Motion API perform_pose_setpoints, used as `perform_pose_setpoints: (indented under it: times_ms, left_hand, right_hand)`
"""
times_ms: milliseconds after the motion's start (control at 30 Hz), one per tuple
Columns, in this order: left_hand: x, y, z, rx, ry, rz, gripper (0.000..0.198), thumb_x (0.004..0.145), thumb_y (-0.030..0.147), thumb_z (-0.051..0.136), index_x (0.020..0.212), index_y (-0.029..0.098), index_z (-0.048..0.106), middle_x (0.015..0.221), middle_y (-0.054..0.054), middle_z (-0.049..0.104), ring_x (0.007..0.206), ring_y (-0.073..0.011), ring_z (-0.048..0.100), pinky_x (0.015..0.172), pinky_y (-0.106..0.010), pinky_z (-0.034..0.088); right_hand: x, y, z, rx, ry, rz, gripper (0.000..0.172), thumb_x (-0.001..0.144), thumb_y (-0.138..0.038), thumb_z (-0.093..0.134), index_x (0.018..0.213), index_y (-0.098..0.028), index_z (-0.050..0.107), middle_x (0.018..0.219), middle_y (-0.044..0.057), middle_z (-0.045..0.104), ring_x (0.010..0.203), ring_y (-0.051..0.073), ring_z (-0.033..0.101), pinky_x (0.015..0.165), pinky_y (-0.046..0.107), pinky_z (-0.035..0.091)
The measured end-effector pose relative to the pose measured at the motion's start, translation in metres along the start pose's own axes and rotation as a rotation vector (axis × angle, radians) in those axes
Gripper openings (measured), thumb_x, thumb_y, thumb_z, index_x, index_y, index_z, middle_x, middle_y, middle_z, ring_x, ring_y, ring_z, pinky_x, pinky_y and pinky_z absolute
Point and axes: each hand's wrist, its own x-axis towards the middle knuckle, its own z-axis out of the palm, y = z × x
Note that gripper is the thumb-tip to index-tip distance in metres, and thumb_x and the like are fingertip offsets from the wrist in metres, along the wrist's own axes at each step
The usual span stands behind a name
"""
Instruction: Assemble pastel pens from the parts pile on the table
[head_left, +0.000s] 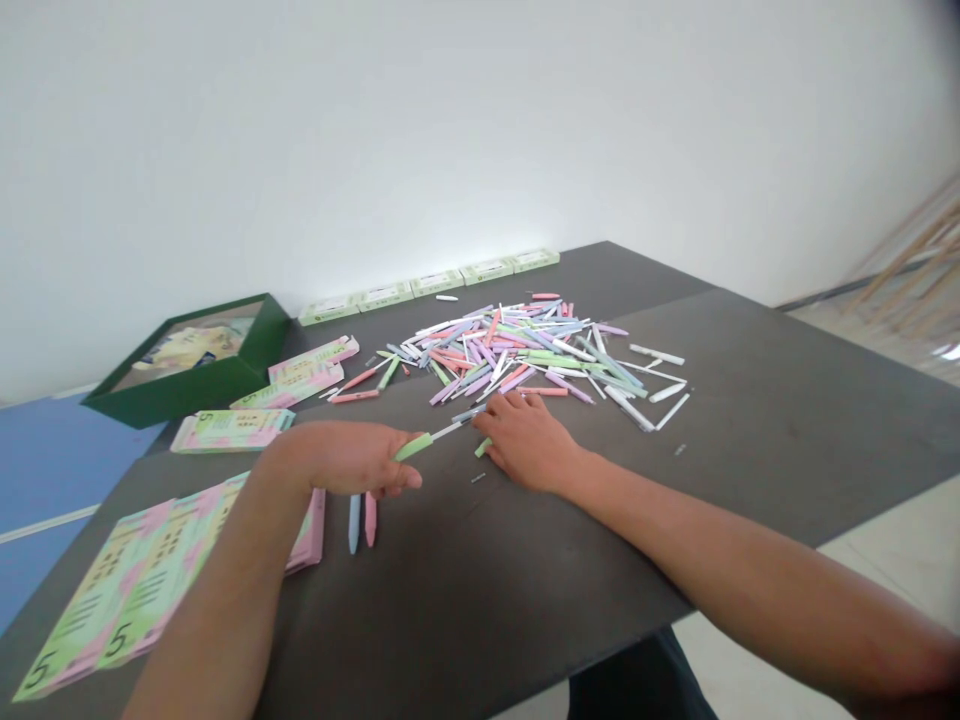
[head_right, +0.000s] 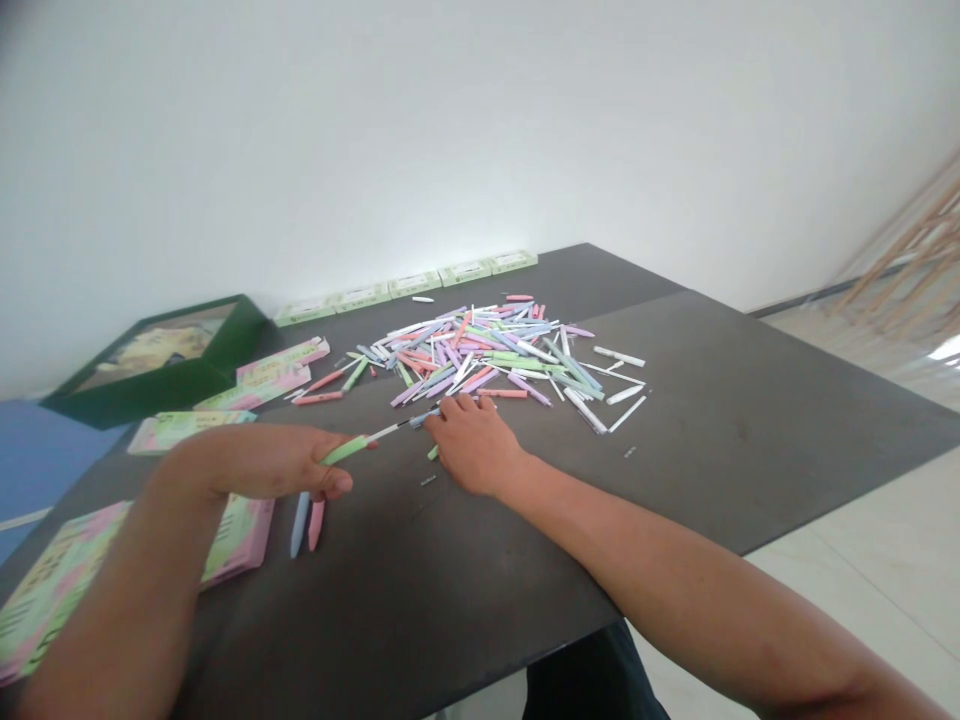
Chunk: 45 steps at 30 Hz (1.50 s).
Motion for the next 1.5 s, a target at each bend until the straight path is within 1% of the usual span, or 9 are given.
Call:
perform_pose_setpoints:
  times_ms: [100, 200, 300, 400, 800, 1000, 1167, 1367, 1500]
  left_hand:
    - [0.001, -0.003, 0.001, -0.017, 0.009, 0.002, 0.028, 0.077, 0.046, 0.041, 0.078, 0.019, 0.05, 0.075, -0.003, 0.065, 0.07, -0.0196, 0.06, 0.061, -0.026, 0.044]
    - [0.002, -0.006, 0.002, -0.012, 0.01, 0.02, 0.031, 0.076, 0.049, 0.041, 0.077, 0.019, 0.05, 0.073, -0.003, 0.064, 0.068, -0.0198, 0.06, 0.06, -0.026, 0.044]
    - [0.004, -0.008, 0.003, -0.01, 0.002, 0.02, 0.034, 0.076, 0.052, 0.04, 0.076, 0.02, 0.05, 0.073, -0.003, 0.063, 0.068, -0.0201, 0.06, 0.06, -0.027, 0.044]
    - [0.006, -0.011, 0.004, -0.017, -0.005, 0.025, 0.035, 0.076, 0.054, 0.041, 0.078, 0.02, 0.05, 0.073, -0.002, 0.063, 0.068, -0.0204, 0.059, 0.059, -0.026, 0.044]
    - [0.01, -0.012, 0.006, -0.034, -0.043, 0.061, 0.038, 0.076, 0.054, 0.04, 0.082, 0.018, 0.052, 0.075, -0.004, 0.064, 0.069, -0.021, 0.06, 0.06, -0.027, 0.045]
    - [0.011, -0.013, 0.007, 0.018, -0.03, 0.07, 0.041, 0.078, 0.054, 0.036, 0.076, 0.018, 0.054, 0.075, -0.005, 0.066, 0.068, -0.02, 0.06, 0.061, -0.027, 0.045]
    - [0.01, -0.008, 0.008, 0.022, -0.038, 0.017, 0.038, 0.077, 0.053, 0.038, 0.073, 0.018, 0.054, 0.074, -0.005, 0.067, 0.068, -0.0203, 0.062, 0.061, -0.027, 0.046]
    - [0.011, -0.003, 0.007, -0.019, -0.063, -0.01, 0.033, 0.076, 0.049, 0.04, 0.074, 0.018, 0.052, 0.076, -0.007, 0.068, 0.071, -0.0217, 0.064, 0.063, -0.028, 0.047]
    - [0.009, -0.003, 0.007, 0.003, -0.035, -0.018, 0.035, 0.077, 0.05, 0.04, 0.075, 0.018, 0.053, 0.075, -0.006, 0.068, 0.07, -0.0208, 0.064, 0.061, -0.027, 0.047]
  right_hand:
    - [-0.003, -0.005, -0.005, 0.028, 0.024, -0.029, 0.027, 0.086, -0.033, 0.047, 0.107, -0.017, 0.053, 0.105, 0.012, 0.054, 0.102, 0.027, 0.047, 0.086, 0.043, 0.033]
    - [-0.007, -0.01, -0.004, 0.087, -0.026, -0.144, 0.027, 0.085, -0.037, 0.049, 0.103, -0.017, 0.053, 0.098, 0.01, 0.057, 0.094, 0.025, 0.051, 0.079, 0.039, 0.038]
    - [-0.008, -0.015, 0.003, 0.106, -0.067, -0.251, 0.022, 0.086, -0.033, 0.046, 0.099, -0.017, 0.054, 0.096, 0.009, 0.058, 0.09, 0.024, 0.053, 0.074, 0.037, 0.04]
    - [-0.006, -0.018, 0.011, 0.101, -0.049, -0.268, 0.018, 0.088, -0.024, 0.04, 0.095, -0.016, 0.054, 0.093, 0.009, 0.059, 0.086, 0.023, 0.054, 0.069, 0.036, 0.042]
    - [-0.004, -0.02, 0.013, 0.093, -0.03, -0.024, 0.016, 0.083, -0.018, 0.044, 0.095, -0.013, 0.054, 0.091, 0.013, 0.062, 0.086, 0.024, 0.058, 0.072, 0.038, 0.044]
    - [0.004, -0.008, 0.012, 0.061, -0.021, 0.189, 0.019, 0.084, -0.015, 0.04, 0.097, -0.013, 0.054, 0.095, 0.014, 0.062, 0.09, 0.025, 0.058, 0.074, 0.039, 0.044]
    - [0.002, -0.005, -0.003, 0.057, -0.012, 0.168, 0.02, 0.085, -0.015, 0.039, 0.101, -0.014, 0.052, 0.098, 0.014, 0.062, 0.093, 0.024, 0.058, 0.078, 0.037, 0.043]
    - [-0.018, -0.004, -0.011, 0.072, 0.003, 0.166, 0.017, 0.085, -0.024, 0.043, 0.099, -0.017, 0.05, 0.091, 0.01, 0.062, 0.085, 0.024, 0.059, 0.071, 0.034, 0.043]
    - [-0.053, 0.023, -0.017, 0.06, -0.094, 0.278, 0.019, 0.089, -0.03, 0.037, 0.1, -0.02, 0.05, 0.094, 0.008, 0.061, 0.079, 0.021, 0.06, 0.064, 0.029, 0.041]
